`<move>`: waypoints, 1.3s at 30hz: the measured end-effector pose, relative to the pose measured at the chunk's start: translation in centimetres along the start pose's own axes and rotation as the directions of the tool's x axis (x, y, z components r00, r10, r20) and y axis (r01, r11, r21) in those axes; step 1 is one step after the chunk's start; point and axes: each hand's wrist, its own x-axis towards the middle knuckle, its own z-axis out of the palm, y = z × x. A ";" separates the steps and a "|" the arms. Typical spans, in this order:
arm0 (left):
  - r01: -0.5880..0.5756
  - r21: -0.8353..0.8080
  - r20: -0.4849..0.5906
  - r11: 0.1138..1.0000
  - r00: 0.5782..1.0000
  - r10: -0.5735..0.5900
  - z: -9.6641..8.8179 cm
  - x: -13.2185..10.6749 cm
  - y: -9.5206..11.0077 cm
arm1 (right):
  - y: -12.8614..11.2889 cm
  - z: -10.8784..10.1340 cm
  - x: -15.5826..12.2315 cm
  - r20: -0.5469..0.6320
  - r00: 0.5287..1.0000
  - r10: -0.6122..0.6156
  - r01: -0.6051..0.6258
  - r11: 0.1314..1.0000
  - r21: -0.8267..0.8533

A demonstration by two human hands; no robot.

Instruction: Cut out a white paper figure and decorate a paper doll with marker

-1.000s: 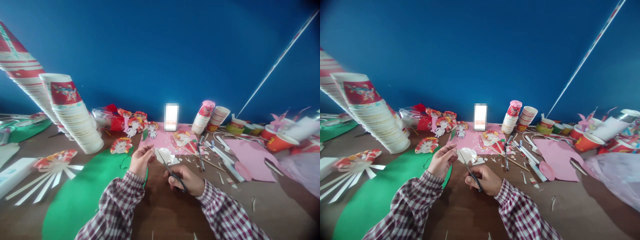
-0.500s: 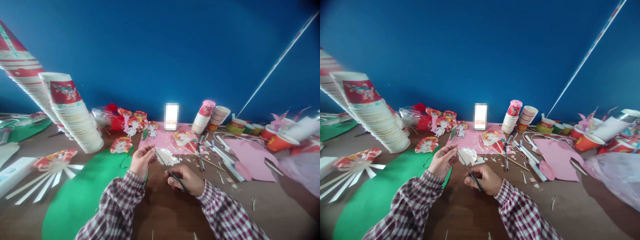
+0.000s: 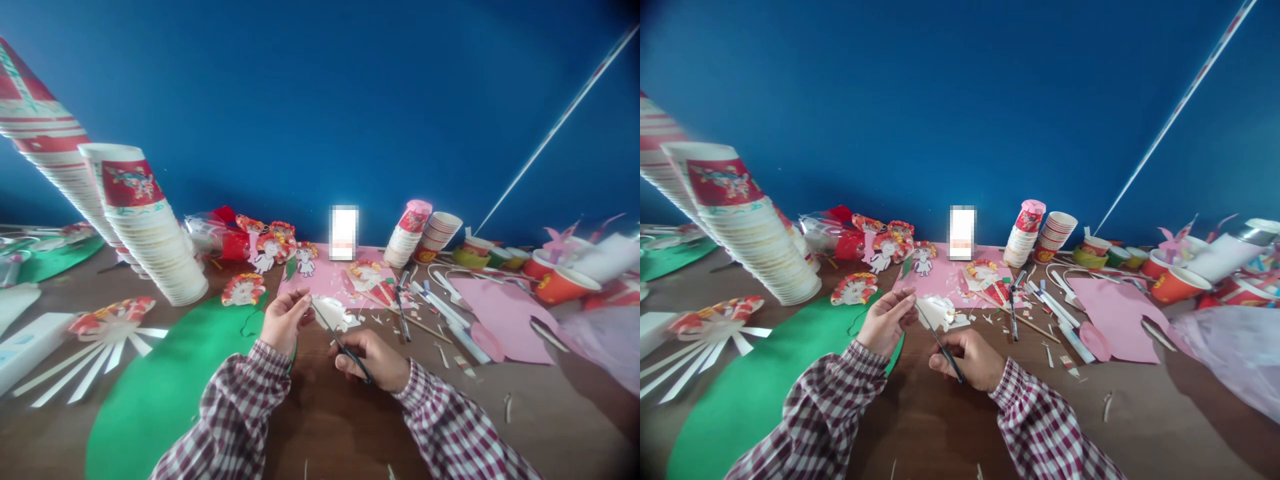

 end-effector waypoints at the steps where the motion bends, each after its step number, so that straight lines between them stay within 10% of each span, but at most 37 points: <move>1: -0.001 0.001 0.001 1.000 1.000 0.001 0.0 0.0 0.0 | 0.0 0.0 0.0 0.001 1.000 -0.002 0.002 1.000 -0.001; 39: 0.013 0.117 0.003 0.993 1.000 -0.013 0.2 -0.3 0.5 | -0.5 0.2 -0.1 -0.015 0.999 0.042 -0.043 0.995 -0.087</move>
